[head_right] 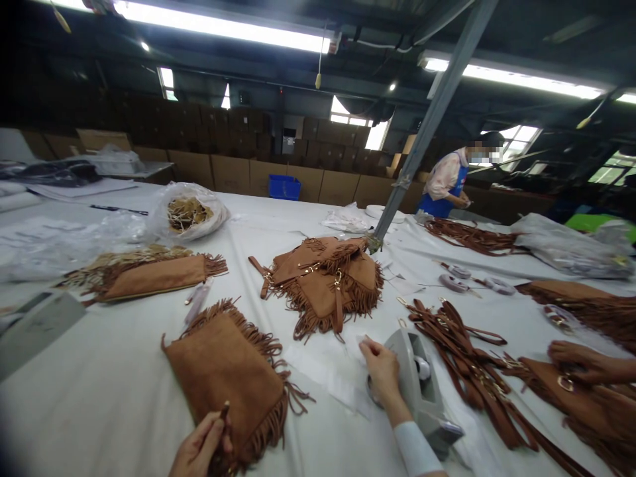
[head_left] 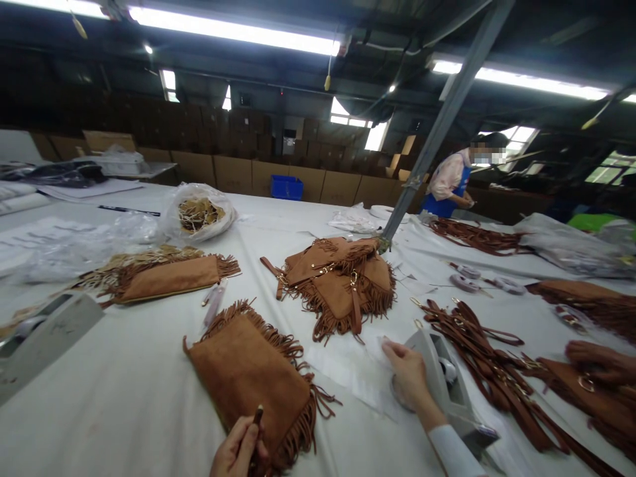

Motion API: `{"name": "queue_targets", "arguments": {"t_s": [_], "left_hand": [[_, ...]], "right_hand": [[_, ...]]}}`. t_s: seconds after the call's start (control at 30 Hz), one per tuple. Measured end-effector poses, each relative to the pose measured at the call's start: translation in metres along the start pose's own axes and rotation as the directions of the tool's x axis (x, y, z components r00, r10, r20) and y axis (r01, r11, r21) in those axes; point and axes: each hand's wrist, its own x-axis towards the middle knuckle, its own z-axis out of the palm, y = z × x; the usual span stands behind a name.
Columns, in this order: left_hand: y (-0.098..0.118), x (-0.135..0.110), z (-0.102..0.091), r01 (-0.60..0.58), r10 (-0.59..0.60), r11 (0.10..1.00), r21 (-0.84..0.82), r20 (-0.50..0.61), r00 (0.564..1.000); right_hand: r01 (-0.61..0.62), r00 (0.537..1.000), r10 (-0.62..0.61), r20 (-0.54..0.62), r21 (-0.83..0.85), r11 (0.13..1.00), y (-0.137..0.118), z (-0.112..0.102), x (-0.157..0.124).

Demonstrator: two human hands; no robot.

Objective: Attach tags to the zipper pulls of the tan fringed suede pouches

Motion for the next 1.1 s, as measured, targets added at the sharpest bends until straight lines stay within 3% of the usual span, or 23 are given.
{"name": "queue_targets", "arguments": {"t_s": [0.1, 0.23, 0.57, 0.67, 0.8, 0.93, 1.1], "left_hand": [[0.0, 0.004, -0.006, 0.0, 0.001, 1.0, -0.01, 0.051, 0.999], [0.0, 0.007, -0.01, 0.035, -0.034, 0.999, -0.017, 0.077, 0.996], [0.012, 0.008, -0.009, -0.007, 0.003, 1.0, 0.029, 0.144, 0.99], [0.019, 0.008, -0.01, -0.044, 0.031, 0.997, 0.07, 0.179, 0.983], [0.027, 0.007, -0.012, -0.108, 0.072, 0.985, 0.137, 0.243, 0.967], [0.032, 0.007, -0.014, -0.174, 0.114, 0.963, 0.206, 0.276, 0.954], [0.037, 0.01, -0.014, -0.205, 0.131, 0.962, 0.18, 0.354, 0.926]], "right_hand": [[-0.096, 0.995, 0.088, 0.054, 0.171, 0.981, -0.012, 0.005, -0.006], [-0.219, 0.963, 0.149, 0.223, 0.332, 0.918, -0.032, 0.02, -0.03], [-0.441, 0.793, 0.128, 0.596, 0.417, 0.795, -0.082, 0.07, -0.11], [-0.463, 0.77, 0.096, 0.631, 0.448, 0.765, -0.088, 0.082, -0.129], [-0.484, 0.781, 0.07, 0.621, 0.531, 0.695, -0.09, 0.098, -0.156], [-0.533, 0.762, 0.086, 0.641, 0.547, 0.646, -0.089, 0.109, -0.179], [-0.584, 0.731, 0.114, 0.672, 0.531, 0.615, -0.084, 0.117, -0.195]]}}
